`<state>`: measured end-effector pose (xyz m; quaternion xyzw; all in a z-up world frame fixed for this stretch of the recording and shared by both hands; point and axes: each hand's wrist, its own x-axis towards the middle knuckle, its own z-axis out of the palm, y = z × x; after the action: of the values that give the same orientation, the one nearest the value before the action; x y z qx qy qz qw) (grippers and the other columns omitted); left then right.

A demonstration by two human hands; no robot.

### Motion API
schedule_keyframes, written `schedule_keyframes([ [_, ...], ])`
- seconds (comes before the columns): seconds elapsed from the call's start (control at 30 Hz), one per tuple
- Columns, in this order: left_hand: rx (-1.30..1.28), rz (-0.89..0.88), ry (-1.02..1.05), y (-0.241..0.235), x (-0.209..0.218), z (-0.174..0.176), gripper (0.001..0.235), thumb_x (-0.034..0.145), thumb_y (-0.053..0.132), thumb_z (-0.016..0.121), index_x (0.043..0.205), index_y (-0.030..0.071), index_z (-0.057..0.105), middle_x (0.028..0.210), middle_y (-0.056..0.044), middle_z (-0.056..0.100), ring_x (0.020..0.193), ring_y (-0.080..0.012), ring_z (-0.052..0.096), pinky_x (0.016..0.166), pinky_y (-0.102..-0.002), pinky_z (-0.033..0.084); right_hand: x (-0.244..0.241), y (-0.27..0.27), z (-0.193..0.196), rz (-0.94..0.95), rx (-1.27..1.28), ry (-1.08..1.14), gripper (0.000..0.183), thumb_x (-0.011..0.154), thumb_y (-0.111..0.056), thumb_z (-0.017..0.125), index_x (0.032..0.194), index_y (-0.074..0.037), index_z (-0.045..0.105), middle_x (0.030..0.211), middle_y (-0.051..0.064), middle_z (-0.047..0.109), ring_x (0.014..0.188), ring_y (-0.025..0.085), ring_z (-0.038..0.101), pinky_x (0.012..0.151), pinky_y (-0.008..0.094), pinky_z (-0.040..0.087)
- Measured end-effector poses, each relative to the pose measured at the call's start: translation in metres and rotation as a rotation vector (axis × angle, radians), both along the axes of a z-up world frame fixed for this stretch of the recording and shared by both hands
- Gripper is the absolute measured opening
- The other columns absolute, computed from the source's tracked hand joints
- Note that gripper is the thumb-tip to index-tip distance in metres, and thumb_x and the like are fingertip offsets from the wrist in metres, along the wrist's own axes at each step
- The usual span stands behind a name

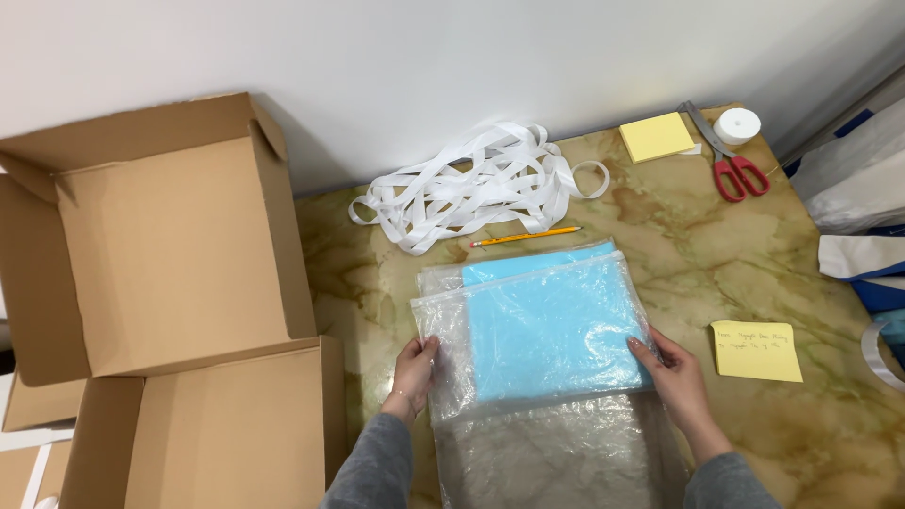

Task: The person opens a cardboard box and removes a light blue shirt wrapped in bubble wrap. They unwrap the shirt, place it on a metal hanger, and hang it on a clothing rack. The person then closes the empty box and moves it to a stack on the floor.

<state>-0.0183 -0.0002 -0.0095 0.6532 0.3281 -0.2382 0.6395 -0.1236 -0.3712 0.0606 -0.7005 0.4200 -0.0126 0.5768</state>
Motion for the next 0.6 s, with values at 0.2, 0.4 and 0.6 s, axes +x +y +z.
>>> schedule_keyframes([
  [0.2,-0.174,0.073,0.037,0.004,-0.003,-0.005,0.006,0.106,0.017,0.061,0.106,0.011,0.062,0.103,-0.002,0.061,0.097,-0.0159,0.058,0.087,-0.036,0.057,0.001,0.002,0.003,0.014,-0.014,0.010,0.068,0.085,-0.025,0.077,0.147,-0.005,0.059,0.152,0.014,0.059,0.141,0.020,0.054,0.118,0.031,0.041],
  [0.4,-0.104,0.079,-0.013,0.001,-0.004,-0.033,0.017,0.105,0.021,0.059,0.115,0.007,0.063,0.100,-0.004,0.056,0.090,-0.0187,0.057,0.072,-0.031,0.052,-0.005,-0.004,-0.018,0.034,-0.074,-0.134,0.065,0.089,-0.027,0.086,0.144,-0.001,0.063,0.142,0.031,0.061,0.138,0.040,0.052,0.115,0.050,0.042],
  [0.6,0.174,-0.015,-0.098,0.004,-0.009,-0.063,0.030,0.100,0.034,0.067,0.118,0.012,0.076,0.118,-0.009,0.076,0.114,-0.0257,0.070,0.084,-0.041,0.059,-0.008,-0.014,-0.053,0.050,-0.179,-0.285,0.051,0.088,-0.019,0.088,0.134,-0.008,0.072,0.135,0.023,0.068,0.126,0.037,0.063,0.105,0.045,0.052],
])
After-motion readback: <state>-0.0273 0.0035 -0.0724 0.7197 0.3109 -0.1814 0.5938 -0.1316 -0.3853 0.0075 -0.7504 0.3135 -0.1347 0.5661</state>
